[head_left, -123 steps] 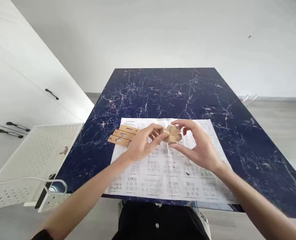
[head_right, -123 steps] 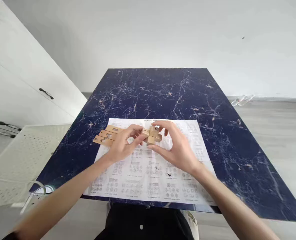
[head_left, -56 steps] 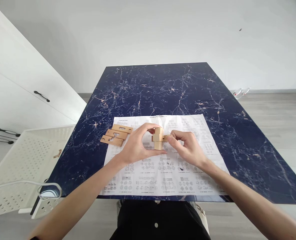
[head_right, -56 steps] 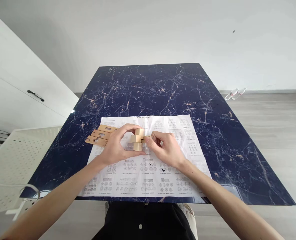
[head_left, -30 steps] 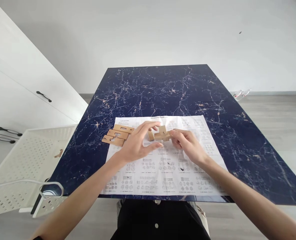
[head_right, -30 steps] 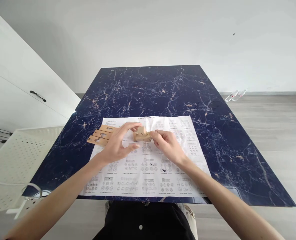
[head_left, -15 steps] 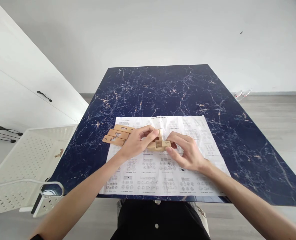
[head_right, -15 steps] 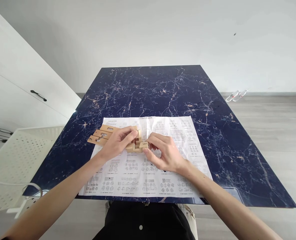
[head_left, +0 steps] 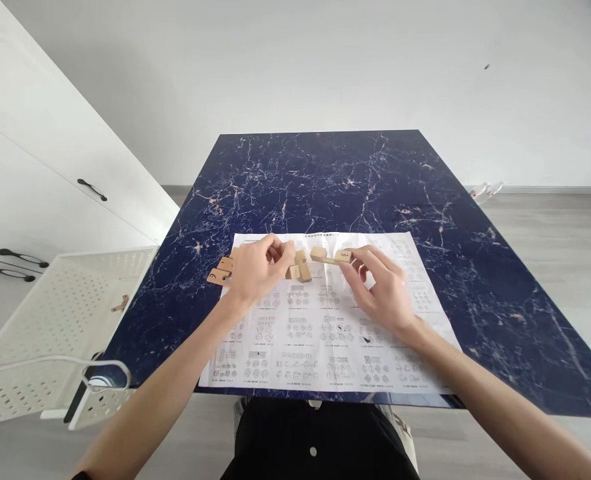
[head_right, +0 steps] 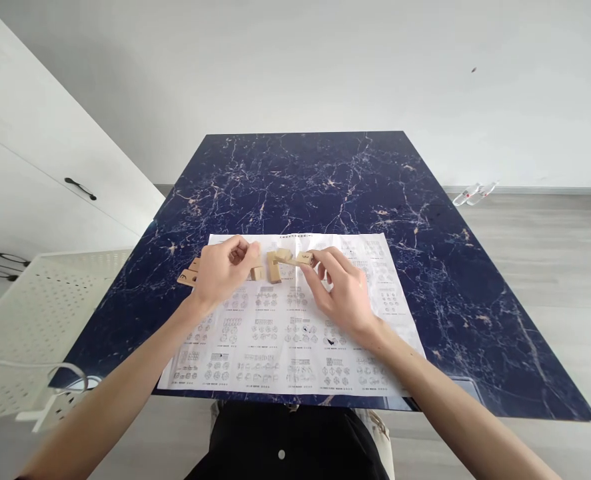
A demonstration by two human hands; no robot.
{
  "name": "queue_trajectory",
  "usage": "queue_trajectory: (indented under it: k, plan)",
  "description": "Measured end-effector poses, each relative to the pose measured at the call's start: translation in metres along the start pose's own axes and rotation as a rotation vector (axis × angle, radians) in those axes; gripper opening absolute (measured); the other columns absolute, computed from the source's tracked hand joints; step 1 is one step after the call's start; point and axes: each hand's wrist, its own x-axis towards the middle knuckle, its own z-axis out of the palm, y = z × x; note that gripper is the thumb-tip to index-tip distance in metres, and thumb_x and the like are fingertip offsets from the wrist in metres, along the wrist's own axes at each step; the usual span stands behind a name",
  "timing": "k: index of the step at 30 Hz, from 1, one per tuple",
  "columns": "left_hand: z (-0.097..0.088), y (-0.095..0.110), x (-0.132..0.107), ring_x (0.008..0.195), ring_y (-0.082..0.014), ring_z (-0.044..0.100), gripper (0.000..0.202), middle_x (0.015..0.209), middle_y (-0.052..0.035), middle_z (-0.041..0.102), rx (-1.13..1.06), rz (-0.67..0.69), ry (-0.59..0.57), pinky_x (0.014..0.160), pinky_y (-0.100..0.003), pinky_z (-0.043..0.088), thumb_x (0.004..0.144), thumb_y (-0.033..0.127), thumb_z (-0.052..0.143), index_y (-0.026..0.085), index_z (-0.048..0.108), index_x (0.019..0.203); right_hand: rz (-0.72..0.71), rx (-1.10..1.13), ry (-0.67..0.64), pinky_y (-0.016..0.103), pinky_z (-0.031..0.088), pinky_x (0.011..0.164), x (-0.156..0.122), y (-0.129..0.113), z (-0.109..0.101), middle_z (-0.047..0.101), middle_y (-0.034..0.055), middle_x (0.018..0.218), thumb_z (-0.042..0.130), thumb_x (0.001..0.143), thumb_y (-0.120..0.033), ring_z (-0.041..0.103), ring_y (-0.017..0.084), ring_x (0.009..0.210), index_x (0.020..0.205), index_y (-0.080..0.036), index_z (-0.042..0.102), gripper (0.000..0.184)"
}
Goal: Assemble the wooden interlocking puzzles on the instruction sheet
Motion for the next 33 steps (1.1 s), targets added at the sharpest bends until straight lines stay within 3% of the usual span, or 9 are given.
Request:
queue_trajectory:
  k: [6, 13, 19, 23, 27, 30, 33]
  plan:
    - [0.008, -0.011, -0.001, 0.050, -0.0143, 0.058, 0.052, 0.060, -0.0022, 0.070, 0.249, -0.009, -0.084, 0.053, -0.028, 0.035, 0.102, 0.054, 0.058, 0.020, 0.056, 0.064, -0.001, -0.184, -0.090, 0.030, 0.047, 0.052, -0.005, 0.009, 0.005, 0.077, 0.0067, 0.094, 0.061, 0.112, -0.029, 0.066, 0.015, 0.066, 0.128, -0.016, 0.072, 0.024]
    - [0.014, -0.013, -0.002, 0.050, -0.0175, 0.055, 0.055, 0.054, -0.0029, 0.063, 0.470, 0.012, -0.092, 0.053, -0.030, 0.028, 0.104, 0.052, 0.057, 0.020, 0.056, 0.059, -0.068, -0.236, -0.151, 0.029, 0.052, 0.055, -0.006, 0.005, 0.009, 0.082, 0.0082, 0.095, 0.062, 0.111, -0.030, 0.075, 0.019, 0.074, 0.121, -0.015, 0.076, 0.022]
    - [0.016, -0.018, -0.004, 0.064, -0.0228, 0.066, 0.053, 0.062, -0.0048, 0.066, 0.543, 0.146, -0.031, 0.063, -0.032, 0.042, 0.109, 0.055, 0.053, 0.019, 0.061, 0.070, -0.067, -0.229, -0.236, 0.035, 0.059, 0.066, -0.008, 0.006, 0.011, 0.082, 0.0101, 0.098, 0.060, 0.110, -0.024, 0.076, 0.024, 0.084, 0.119, -0.016, 0.076, 0.020]
    - [0.017, -0.021, -0.004, 0.080, -0.0247, 0.071, 0.043, 0.086, -0.0083, 0.072, 0.471, 0.268, -0.003, 0.069, -0.034, 0.051, 0.112, 0.055, 0.046, 0.017, 0.063, 0.103, -0.047, -0.173, -0.276, 0.040, 0.062, 0.073, -0.008, 0.006, 0.013, 0.082, 0.0118, 0.106, 0.059, 0.110, -0.023, 0.077, 0.027, 0.090, 0.119, -0.017, 0.075, 0.020]
    - [0.017, -0.018, -0.005, 0.099, -0.0289, 0.074, 0.066, 0.128, -0.0172, 0.069, 0.385, 0.382, -0.094, 0.074, -0.037, 0.057, 0.103, 0.075, 0.053, 0.015, 0.056, 0.131, 0.011, -0.077, -0.268, 0.042, 0.063, 0.077, -0.008, 0.005, 0.015, 0.082, 0.0121, 0.104, 0.059, 0.108, -0.024, 0.077, 0.027, 0.091, 0.123, -0.018, 0.072, 0.021]
    - [0.017, -0.013, -0.006, 0.094, -0.0292, 0.076, 0.090, 0.149, -0.0199, 0.061, 0.422, 0.359, -0.196, 0.071, -0.038, 0.057, 0.092, 0.088, 0.057, 0.016, 0.050, 0.146, 0.154, 0.010, -0.245, 0.042, 0.063, 0.075, -0.008, 0.004, 0.016, 0.081, 0.0122, 0.108, 0.059, 0.105, -0.028, 0.076, 0.027, 0.091, 0.126, -0.021, 0.068, 0.023]
    - [0.021, -0.009, -0.005, 0.083, -0.0267, 0.076, 0.095, 0.153, -0.0209, 0.059, 0.484, 0.302, -0.279, 0.066, -0.038, 0.053, 0.091, 0.090, 0.054, 0.016, 0.050, 0.150, 0.294, 0.067, -0.219, 0.041, 0.061, 0.075, -0.005, 0.003, 0.015, 0.081, 0.0113, 0.107, 0.060, 0.103, -0.031, 0.075, 0.026, 0.087, 0.122, -0.022, 0.065, 0.021]
